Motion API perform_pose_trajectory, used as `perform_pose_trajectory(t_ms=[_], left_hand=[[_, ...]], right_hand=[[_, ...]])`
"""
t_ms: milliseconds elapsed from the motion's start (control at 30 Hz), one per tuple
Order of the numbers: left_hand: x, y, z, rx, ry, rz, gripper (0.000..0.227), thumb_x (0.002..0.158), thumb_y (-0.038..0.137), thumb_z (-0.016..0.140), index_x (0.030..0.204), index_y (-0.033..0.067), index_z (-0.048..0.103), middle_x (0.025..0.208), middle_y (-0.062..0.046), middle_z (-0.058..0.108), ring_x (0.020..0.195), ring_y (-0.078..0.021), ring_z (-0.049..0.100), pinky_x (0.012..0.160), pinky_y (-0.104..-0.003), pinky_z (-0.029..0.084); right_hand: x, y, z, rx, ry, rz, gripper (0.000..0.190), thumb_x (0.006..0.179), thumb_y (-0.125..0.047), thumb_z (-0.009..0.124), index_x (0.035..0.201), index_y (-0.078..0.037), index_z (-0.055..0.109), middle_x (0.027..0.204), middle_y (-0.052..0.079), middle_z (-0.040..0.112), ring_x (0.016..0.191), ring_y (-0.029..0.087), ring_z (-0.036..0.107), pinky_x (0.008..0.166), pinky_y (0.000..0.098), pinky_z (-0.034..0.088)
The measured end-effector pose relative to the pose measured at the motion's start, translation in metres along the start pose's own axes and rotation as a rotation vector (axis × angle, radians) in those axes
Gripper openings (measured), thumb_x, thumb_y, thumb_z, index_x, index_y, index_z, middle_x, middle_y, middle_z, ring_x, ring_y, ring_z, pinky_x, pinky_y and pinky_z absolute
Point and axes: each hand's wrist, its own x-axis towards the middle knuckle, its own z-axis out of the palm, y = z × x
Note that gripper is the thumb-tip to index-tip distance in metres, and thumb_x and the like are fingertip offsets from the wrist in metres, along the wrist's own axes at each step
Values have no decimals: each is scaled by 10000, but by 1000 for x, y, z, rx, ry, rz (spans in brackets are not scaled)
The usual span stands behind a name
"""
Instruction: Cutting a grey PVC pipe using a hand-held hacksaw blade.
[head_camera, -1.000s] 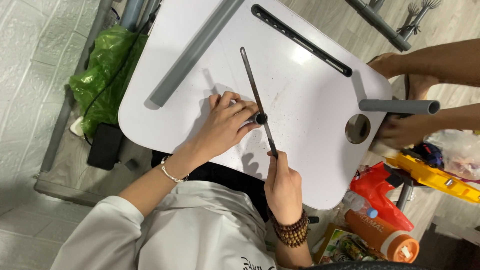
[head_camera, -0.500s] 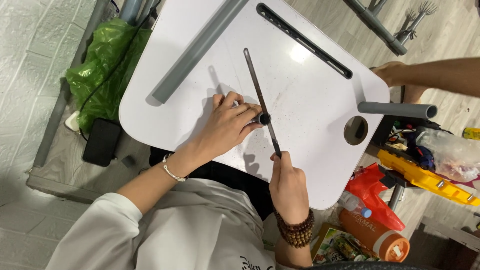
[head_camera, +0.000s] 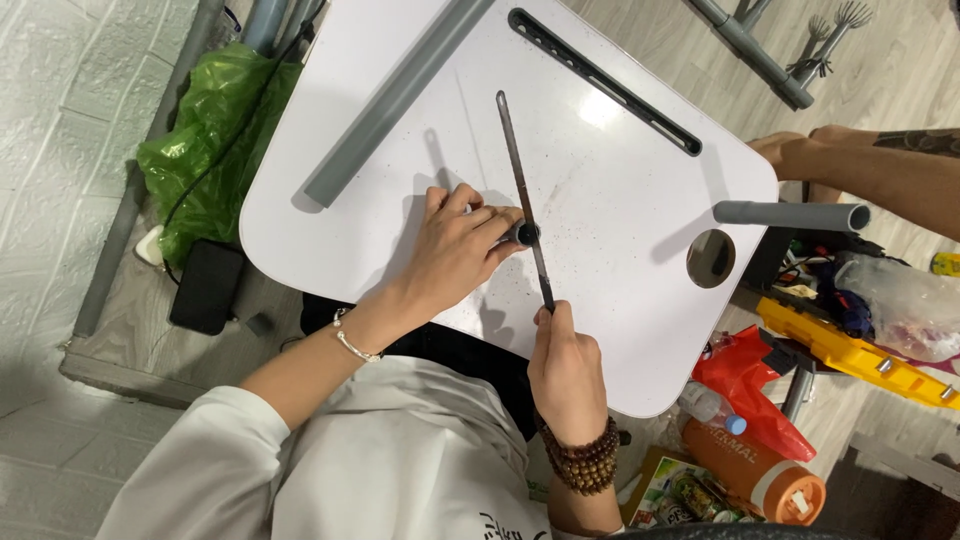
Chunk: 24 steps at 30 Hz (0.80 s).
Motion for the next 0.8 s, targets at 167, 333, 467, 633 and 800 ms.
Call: perform_pose_trajectory(t_ms=[167, 333, 467, 633, 800], left_hand=[[0, -2, 3, -25, -14, -16, 340, 924, 359, 755, 1137, 94, 759, 821, 29, 739, 958, -195, 510, 875, -387, 296], [3, 0, -3, -35, -40, -25, 341, 928, 362, 752, 1128, 86, 766, 801, 31, 741, 940, -193, 513, 866, -389, 294], [2, -3, 0, -12, -21, -24, 344, 917, 364, 756, 1125, 90, 766, 801, 29, 743, 932, -185, 519, 864, -388, 297], [1, -4, 2, -42, 6, -30, 307, 935, 360, 757, 1122, 116, 764, 878, 37, 759, 936, -176, 513, 852, -364, 307], [1, 2, 5, 32, -10, 50, 315, 906, 368, 769, 1081, 105, 763, 842, 40, 742, 896, -176, 496, 831, -375, 310]], right_hand=[[5, -1, -3, -43, -43, 60, 115, 1024, -64, 500, 950, 22, 522, 468, 158, 548, 377, 302, 569, 375, 415, 404], [7, 2, -4, -32, -46, 52, 103, 1015, -50, 491, 953, 23, 526, 460, 158, 547, 361, 293, 563, 365, 412, 400], [-3, 13, 0, 26, -24, -22, 73, 1000, -28, 495, 962, 29, 520, 485, 143, 564, 379, 266, 580, 361, 397, 407], [2, 11, 0, -3, -67, 38, 90, 1013, -30, 491, 958, 34, 523, 449, 159, 531, 336, 287, 536, 358, 420, 381], [17, 9, 4, -3, 15, -101, 166, 1045, -46, 502, 907, 45, 477, 482, 151, 509, 380, 268, 536, 370, 394, 397]])
